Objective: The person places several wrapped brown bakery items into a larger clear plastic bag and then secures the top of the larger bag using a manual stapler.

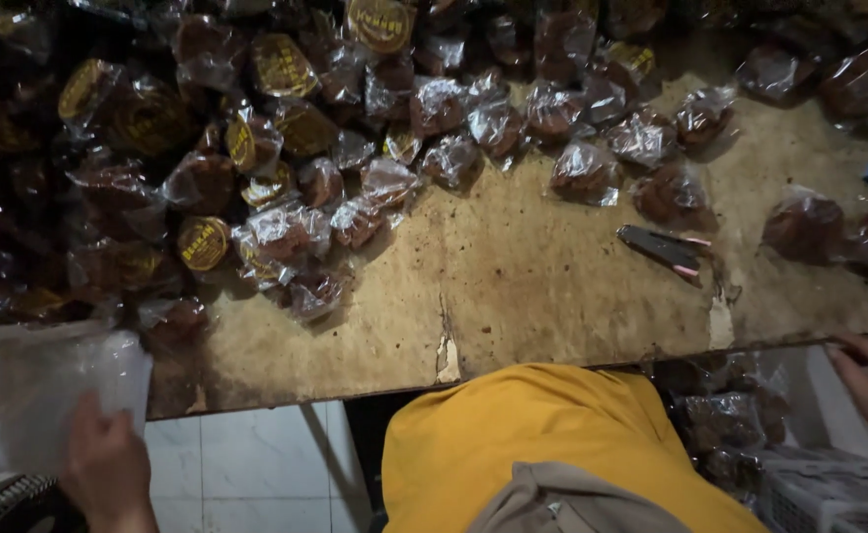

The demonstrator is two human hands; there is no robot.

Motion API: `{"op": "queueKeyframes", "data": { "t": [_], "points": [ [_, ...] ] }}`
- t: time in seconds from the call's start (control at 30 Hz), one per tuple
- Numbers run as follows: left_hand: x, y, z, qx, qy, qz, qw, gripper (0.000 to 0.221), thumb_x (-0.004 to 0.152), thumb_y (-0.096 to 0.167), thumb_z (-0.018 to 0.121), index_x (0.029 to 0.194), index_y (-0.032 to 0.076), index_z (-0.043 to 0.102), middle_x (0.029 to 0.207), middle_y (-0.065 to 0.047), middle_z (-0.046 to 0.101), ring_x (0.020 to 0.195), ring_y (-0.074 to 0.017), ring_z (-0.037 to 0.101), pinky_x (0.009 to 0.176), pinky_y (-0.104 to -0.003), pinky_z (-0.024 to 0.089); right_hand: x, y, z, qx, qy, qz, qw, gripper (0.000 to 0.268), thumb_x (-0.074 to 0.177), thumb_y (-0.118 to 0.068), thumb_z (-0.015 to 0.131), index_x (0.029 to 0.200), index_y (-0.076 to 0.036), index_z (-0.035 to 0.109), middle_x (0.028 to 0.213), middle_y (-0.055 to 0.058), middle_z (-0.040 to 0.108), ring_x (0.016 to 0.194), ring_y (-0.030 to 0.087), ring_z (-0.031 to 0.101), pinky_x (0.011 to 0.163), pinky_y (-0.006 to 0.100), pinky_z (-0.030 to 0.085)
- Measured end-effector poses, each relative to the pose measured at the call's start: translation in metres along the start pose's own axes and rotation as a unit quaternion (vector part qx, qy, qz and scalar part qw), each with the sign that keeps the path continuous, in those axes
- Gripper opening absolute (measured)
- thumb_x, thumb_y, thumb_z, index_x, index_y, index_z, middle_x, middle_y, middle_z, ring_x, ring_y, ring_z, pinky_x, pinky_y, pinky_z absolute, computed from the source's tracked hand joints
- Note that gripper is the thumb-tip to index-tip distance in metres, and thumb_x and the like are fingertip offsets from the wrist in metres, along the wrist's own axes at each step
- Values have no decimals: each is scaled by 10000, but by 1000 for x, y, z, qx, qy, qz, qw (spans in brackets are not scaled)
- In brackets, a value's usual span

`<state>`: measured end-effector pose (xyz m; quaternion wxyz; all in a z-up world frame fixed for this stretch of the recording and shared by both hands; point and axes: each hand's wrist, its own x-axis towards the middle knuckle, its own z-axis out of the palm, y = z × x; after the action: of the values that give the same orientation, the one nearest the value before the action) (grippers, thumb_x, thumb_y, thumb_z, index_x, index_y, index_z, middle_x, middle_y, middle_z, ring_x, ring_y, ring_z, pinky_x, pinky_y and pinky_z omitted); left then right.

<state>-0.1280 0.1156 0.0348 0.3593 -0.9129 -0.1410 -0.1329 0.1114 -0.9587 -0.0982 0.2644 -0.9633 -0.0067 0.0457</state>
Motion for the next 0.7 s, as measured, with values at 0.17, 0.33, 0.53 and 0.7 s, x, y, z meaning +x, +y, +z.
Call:
{"op": "queueKeyframes", "data": {
  "t": [0.17, 0.33, 0.53, 0.7],
  "points": [
    [0, 23, -29, 33, -62, -91, 993, 299, 991, 421, 776, 1223, 242, 717, 1510, -95, 640, 1130, -239, 743, 700, -328, 624, 1, -52, -5, -6, 11, -19, 1000, 246, 1091, -71, 697, 1317, 17, 737, 1135, 142, 734, 1014, 239, 661, 1013, 345, 488],
    [-30, -8, 16, -98, -39, -172, 979, 395, 978, 372, 942, 1249, 106, 834, 1240, -143, 762, 1010, -302, 734, 732, -428, 576, 1, -45, -9, -23, -10, 2, 1000, 245, 1097, -39, 657, 1319, 25, 738, 1129, 182, 735, 1027, 280, 667, 988, 372, 496],
    [-18, -42, 19, -177, -268, -221, 921, 332, 1106, 495, 684, 1298, 254, 804, 1168, -57, 785, 960, -341, 761, 830, -434, 532, 3, -32, 3, -54, -20, -8, 998, 261, 1104, -74, 650, 1303, 74, 731, 1222, 207, 735, 1081, 317, 679, 991, 402, 505],
    [33, -3, 14, -27, -385, -232, 893, 427, 1004, 331, 527, 1197, -1, 714, 1090, -226, 787, 936, -406, 779, 718, -518, 572, -2, -19, 11, 18, -10, -1, 1000, 288, 1109, -52, 659, 1378, 41, 703, 1106, 224, 703, 990, 289, 649, 939, 364, 489]
  ]
}}
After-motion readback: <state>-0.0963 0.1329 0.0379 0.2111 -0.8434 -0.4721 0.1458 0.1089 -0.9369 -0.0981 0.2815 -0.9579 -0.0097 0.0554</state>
